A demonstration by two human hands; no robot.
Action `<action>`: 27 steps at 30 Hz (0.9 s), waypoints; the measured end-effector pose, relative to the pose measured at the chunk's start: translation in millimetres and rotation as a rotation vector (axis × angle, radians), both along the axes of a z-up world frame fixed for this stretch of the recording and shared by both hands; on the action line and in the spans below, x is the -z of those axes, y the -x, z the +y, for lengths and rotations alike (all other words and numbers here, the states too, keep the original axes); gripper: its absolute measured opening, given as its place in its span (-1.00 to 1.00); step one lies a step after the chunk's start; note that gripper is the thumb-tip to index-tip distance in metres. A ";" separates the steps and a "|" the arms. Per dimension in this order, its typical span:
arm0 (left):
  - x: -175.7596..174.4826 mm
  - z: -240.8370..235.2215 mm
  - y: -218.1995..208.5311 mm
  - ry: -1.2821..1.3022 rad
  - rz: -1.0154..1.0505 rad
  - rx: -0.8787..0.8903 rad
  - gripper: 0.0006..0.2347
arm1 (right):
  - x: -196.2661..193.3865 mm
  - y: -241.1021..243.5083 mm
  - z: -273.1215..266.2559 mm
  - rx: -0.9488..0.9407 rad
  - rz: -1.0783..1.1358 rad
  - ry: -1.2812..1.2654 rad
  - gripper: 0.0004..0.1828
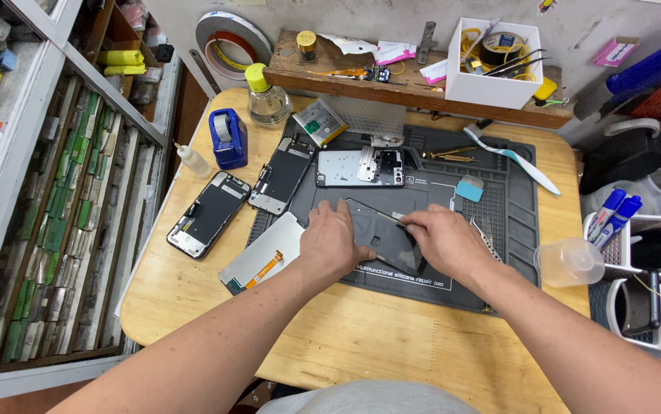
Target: The person cleans the interior of a disassembled smartphone using a toothbrush and compressed air. They wipe the back cover with a cloth, then brush and spray the phone's internal components, including the battery and logic board, before placing the phone back on the mat.
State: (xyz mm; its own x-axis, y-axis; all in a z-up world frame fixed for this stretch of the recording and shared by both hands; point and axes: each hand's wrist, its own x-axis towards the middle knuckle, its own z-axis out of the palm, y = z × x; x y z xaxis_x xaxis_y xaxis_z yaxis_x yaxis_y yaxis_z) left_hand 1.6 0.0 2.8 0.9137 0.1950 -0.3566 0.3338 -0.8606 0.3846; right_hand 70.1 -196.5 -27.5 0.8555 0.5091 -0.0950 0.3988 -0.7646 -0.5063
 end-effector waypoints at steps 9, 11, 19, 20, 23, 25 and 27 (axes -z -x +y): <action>-3.4 1.7 -10.4 -0.163 -0.264 0.576 -0.27 | -0.9 2.5 -62.3 0.525 0.392 -0.440 -0.74; 1.3 -4.3 -28.1 -0.172 -0.243 0.693 -0.21 | -4.3 9.7 -69.3 0.624 0.524 -0.491 -0.74; -8.5 -9.7 -43.7 -0.283 -0.127 0.795 -0.42 | -12.1 27.5 -84.8 0.699 0.638 -0.562 -0.73; -10.1 -13.7 -40.5 -0.264 -0.128 0.744 -0.44 | -10.7 28.9 -86.1 0.687 0.613 -0.557 -0.72; -10.4 -24.5 -25.5 -0.225 -0.099 0.565 -0.46 | -3.5 29.1 -79.2 0.589 0.515 -0.512 -0.70; -6.9 -28.4 -13.3 -0.192 -0.100 0.455 -0.44 | 0.8 28.1 -71.1 0.469 0.408 -0.443 -0.67; -2.6 -30.1 -3.4 -0.149 -0.129 0.352 -0.37 | 2.4 26.4 -62.0 0.407 0.316 -0.204 -0.63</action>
State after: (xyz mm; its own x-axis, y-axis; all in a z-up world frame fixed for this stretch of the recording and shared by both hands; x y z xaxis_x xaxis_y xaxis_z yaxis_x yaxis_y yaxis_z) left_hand 5.0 -30.0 5.3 0.9693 -0.0968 -0.2259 -0.0340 -0.9631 0.2668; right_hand 43.7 -258.5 -29.9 0.9329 0.1784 -0.3127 -0.1036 -0.6989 -0.7077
